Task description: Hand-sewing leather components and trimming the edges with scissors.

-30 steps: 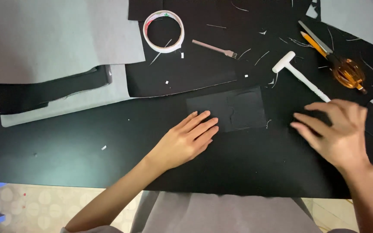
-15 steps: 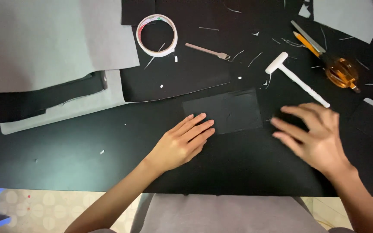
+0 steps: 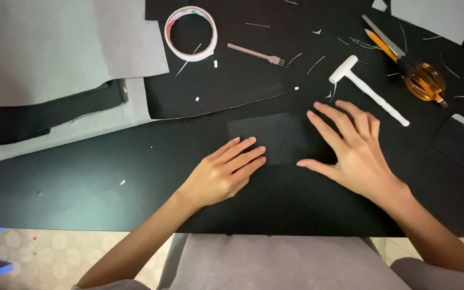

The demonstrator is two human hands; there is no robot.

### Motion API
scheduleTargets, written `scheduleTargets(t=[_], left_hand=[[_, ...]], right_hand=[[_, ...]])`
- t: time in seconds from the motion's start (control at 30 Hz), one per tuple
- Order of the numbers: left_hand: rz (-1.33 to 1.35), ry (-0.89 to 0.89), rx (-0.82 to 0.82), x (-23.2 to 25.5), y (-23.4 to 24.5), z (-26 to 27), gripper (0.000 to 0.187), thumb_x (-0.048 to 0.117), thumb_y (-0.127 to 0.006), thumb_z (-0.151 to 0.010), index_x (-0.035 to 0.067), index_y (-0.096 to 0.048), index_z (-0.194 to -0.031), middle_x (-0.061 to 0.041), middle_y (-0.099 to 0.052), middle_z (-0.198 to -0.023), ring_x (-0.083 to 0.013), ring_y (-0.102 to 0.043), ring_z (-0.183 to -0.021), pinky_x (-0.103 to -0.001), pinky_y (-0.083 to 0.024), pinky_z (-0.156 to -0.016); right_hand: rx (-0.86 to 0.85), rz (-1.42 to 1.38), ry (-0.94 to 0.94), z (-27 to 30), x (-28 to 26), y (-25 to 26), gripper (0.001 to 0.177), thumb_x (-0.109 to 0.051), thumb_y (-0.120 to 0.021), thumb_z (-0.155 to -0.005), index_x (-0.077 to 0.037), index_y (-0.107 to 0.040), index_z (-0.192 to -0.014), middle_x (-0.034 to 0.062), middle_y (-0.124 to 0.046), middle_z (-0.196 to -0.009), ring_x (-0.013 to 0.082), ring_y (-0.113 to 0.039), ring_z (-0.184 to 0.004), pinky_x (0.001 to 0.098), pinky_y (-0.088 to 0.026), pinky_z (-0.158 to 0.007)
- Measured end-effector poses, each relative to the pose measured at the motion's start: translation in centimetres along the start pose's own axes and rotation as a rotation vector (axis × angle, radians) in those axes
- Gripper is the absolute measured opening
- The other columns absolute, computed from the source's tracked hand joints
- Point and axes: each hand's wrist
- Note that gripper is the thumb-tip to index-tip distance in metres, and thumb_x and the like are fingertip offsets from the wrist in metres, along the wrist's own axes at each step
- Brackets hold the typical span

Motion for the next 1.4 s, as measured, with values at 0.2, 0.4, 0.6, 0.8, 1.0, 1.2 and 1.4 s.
scheduleTargets(t=[0.2, 0.4, 0.6, 0.8, 1.0, 1.2, 1.4], left_hand=[[0.001, 0.013, 0.039, 0.0, -0.2, -0.2, 0.028, 0.003, -0.07, -0.098, 0.002, -0.071, -0.127, -0.012, -0.065, -0.139, -0.0323, -0.056, -0.137, -0.049, -0.048, -0.116], [0.016, 0.025, 0.079, 0.1, -0.2, -0.6, 0.02, 0.005, -0.071, -0.099, 0.003, -0.073, -0.119, -0.011, -0.07, -0.13, -0.0325, -0.063, -0.128, -0.048, -0.051, -0.112], [0.061, 0.112, 0.112, 1.0, -0.1, -1.9, 0.016, 0.002, -0.072, -0.097, 0.003, -0.074, -0.113, -0.01, -0.071, -0.125, -0.0302, -0.065, -0.123, -0.044, -0.053, -0.101], [0.328, 0.565, 0.121, 3.4, -0.3, -5.0, 0.026, 0.01, -0.064, -0.1, 0.004, -0.065, -0.125, -0.004, -0.063, -0.082, -0.0201, -0.059, -0.07, -0.037, -0.052, -0.06], [1.058, 0.987, -0.242, 4.1, 1.3, -5.7, 0.063, 0.031, -0.043, -0.104, 0.007, -0.034, -0.161, 0.001, -0.065, -0.062, -0.0089, -0.051, -0.06, -0.027, -0.045, -0.065], [1.456, 0.917, -0.121, 4.9, -0.2, -5.4, 0.073, 0.025, -0.048, -0.105, 0.012, -0.013, -0.168, -0.002, -0.058, -0.062, -0.0072, -0.047, -0.059, -0.026, -0.041, -0.06], [1.622, 1.134, 0.008, 4.1, 1.2, -6.1, 0.048, 0.025, -0.056, -0.099, 0.017, -0.05, -0.145, 0.001, -0.045, -0.056, -0.0082, -0.038, -0.052, -0.024, -0.027, -0.045]], right_hand=[[-0.055, -0.04, 0.057, -1.2, 0.9, 0.0, 0.082, -0.062, -0.081, -0.076, -0.011, -0.064, -0.138, 0.0067, -0.056, -0.146, 0.0352, -0.049, -0.135, 0.0505, -0.037, -0.104], [-0.187, -0.102, -0.017, -2.0, 1.4, 0.2, 0.091, -0.065, -0.087, -0.064, -0.015, -0.06, -0.135, 0.008, -0.052, -0.139, 0.0336, -0.047, -0.125, 0.0481, -0.038, -0.097], [-0.217, -0.277, -0.102, -2.3, 1.4, -0.2, 0.086, -0.052, -0.097, -0.056, -0.015, -0.055, -0.121, 0.0093, -0.055, -0.138, 0.031, -0.046, -0.123, 0.0445, -0.035, -0.095], [-0.21, -0.498, -0.124, -2.2, 0.6, 0.4, 0.086, -0.033, -0.094, -0.068, -0.011, -0.052, -0.139, 0.0105, -0.058, -0.13, 0.029, -0.052, -0.116, 0.0436, -0.038, -0.106], [-0.149, -0.609, -0.118, -2.1, 0.3, 0.0, 0.092, -0.017, -0.091, -0.077, -0.01, -0.043, -0.155, 0.0109, -0.051, -0.126, 0.0221, -0.056, -0.112, 0.0325, -0.048, -0.095], [-0.133, -0.957, -0.383, -2.3, 0.4, -0.9, 0.094, 0.002, -0.082, -0.076, -0.005, -0.035, -0.157, 0.0142, -0.04, -0.164, 0.0197, -0.038, -0.15, 0.0262, -0.039, -0.109], [-0.102, -1.445, -0.555, -2.9, -0.4, -0.8, 0.106, 0.005, -0.077, -0.073, -0.012, -0.022, -0.163, 0.0165, -0.055, -0.143, 0.0236, -0.063, -0.118, 0.0334, -0.056, -0.093]])
Point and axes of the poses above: each hand's wrist, its own z-axis away from the middle knuckle, its own y-axis out of the back of the hand, x = y × z
